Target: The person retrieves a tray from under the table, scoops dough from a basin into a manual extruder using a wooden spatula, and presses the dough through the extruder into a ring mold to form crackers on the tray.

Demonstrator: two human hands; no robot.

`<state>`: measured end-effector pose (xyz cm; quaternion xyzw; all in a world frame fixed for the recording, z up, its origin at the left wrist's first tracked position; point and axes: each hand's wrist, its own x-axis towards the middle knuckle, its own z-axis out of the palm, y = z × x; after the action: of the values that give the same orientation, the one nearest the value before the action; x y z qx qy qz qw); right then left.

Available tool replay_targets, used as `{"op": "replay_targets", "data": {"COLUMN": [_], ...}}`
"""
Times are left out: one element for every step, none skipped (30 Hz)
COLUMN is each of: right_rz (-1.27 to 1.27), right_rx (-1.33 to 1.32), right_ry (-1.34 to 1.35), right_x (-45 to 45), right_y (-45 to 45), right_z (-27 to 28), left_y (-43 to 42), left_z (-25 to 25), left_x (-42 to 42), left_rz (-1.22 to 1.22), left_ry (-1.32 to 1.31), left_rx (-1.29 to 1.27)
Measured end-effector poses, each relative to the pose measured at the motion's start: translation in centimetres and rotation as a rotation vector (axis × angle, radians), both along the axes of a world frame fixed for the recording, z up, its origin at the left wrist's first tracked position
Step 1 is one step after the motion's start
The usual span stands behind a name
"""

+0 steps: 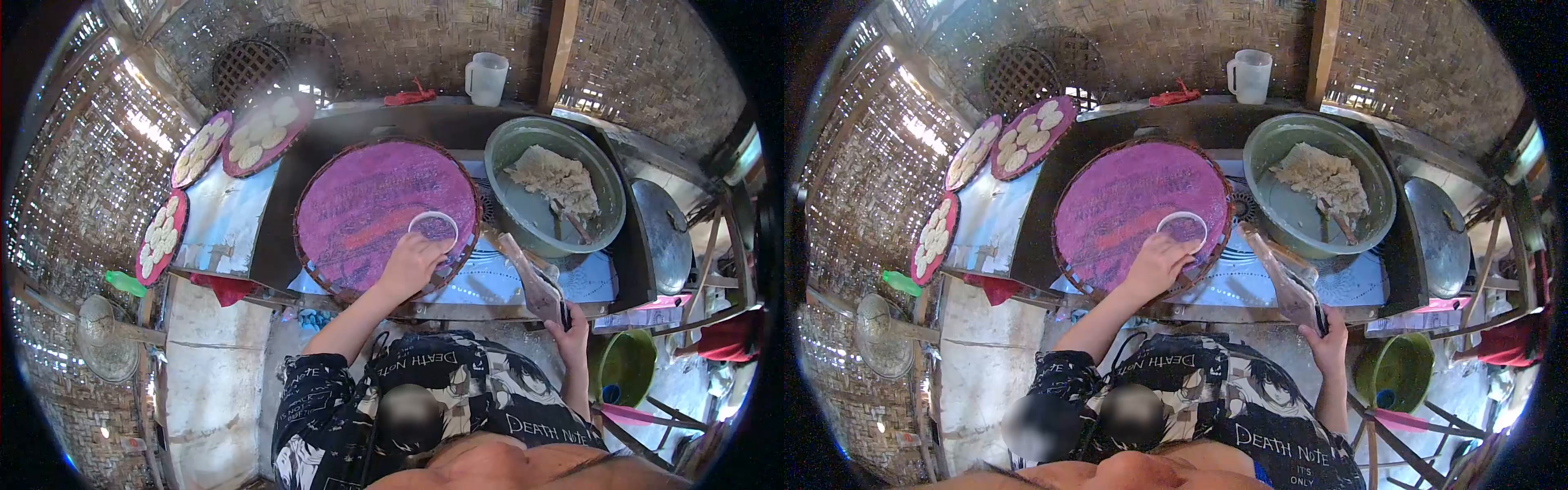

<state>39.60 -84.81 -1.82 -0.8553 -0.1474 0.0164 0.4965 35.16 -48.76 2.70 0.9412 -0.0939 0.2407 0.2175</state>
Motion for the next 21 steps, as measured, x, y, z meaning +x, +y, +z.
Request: {"op": "replay_targets", "data": {"right_rz": [-0.005, -0.011, -0.015, -0.016, -0.015, -0.012, -0.004, 0.008, 0.025, 0.060, 0.098, 0.138, 0.199, 0.209, 0.227, 0.254, 0.267, 0.283, 0.270, 0.241, 0.241], "right_rx": [0.023, 0.045, 0.066, 0.092, 0.119, 0.149, 0.225, 0.299, 0.372, 0.461, 0.550, 0.640, 0.548, 0.570, 0.593, 0.616, 0.685, 0.746, 0.461, 0.187, 0.116], "right_ry": [0.007, 0.016, 0.026, 0.028, 0.027, 0.024, 0.080, 0.136, 0.191, 0.190, 0.188, 0.186, 0.149, 0.174, 0.199, 0.227, 0.372, 0.518, 0.245, -0.043, -0.192], "right_x": [-0.1, -0.2, -0.3, -0.5, -0.5, -0.6, -0.7, -0.8, -0.8, -0.8, -0.9, -0.8, -0.8, -0.8, -0.8, -0.8, -1.1, -1.3, -0.4, 1.0, 1.5], "right_y": [0.1, 0.2, 0.2, 0.2, 0.3, 0.5, 0.5, 0.5, 0.7, 1.3, 2.0, 2.7, 3.1, 3.6, 4.4, 5.2, 5.9, 6.7, 6.5, 6.6, 7.7], "right_z": [0.1, 0.4, 0.6, 0.9, 1.2, 1.5, 1.9, 2.3, 2.8, 3.4, 4.0, 4.6, 5.1, 4.7, 3.9, 3.3, 3.0, 2.8, 2.4, 2.5, 6.4], "left_y": [-0.2, -0.3, -0.4, -0.4, -0.5, -0.9, -1.5, -2.0, -2.6, -4.1, -5.8, -7.0, -8.0, -8.8, -9.4, -9.6, -9.6, -9.4, -9.0, -8.6, -8.3], "left_z": [0.1, 0.3, 0.8, 1.6, 2.3, 2.8, 3.1, 3.2, 2.6, 2.7, 3.0, 3.5, 4.2, 5.2, 6.3, 7.0, 6.7, 6.1, 6.3, 6.5, 7.6], "left_x": [-0.1, -0.3, -0.3, -0.2, -0.2, -0.5, -1.3, -1.8, -1.6, -1.3, -1.0, -1.1, -1.0, -0.3, 0.5, 1.3, 1.9, 2.6, 2.8, 2.8, 2.7], "left_rz": [-0.011, -0.021, -0.005, 0.013, 0.033, 0.021, 0.011, 0.006, -0.195, -0.319, -0.439, -0.369, -0.295, -0.247, -0.190, -0.126, -0.165, -0.204, -0.247, -0.216, -0.188], "left_ry": [-0.024, -0.045, -0.123, -0.201, -0.283, -0.180, -0.077, 0.026, 0.263, 0.174, 0.084, 0.034, -0.017, -0.080, -0.143, -0.205, -0.235, -0.272, -0.315, -0.336, -0.357], "left_rx": [-0.015, -0.031, -0.036, -0.041, -0.045, -0.083, -0.119, -0.156, -0.172, -0.111, -0.046, 0.035, 0.118, 0.160, 0.205, 0.255, 0.137, 0.021, -0.093, -0.013, 0.068]}}
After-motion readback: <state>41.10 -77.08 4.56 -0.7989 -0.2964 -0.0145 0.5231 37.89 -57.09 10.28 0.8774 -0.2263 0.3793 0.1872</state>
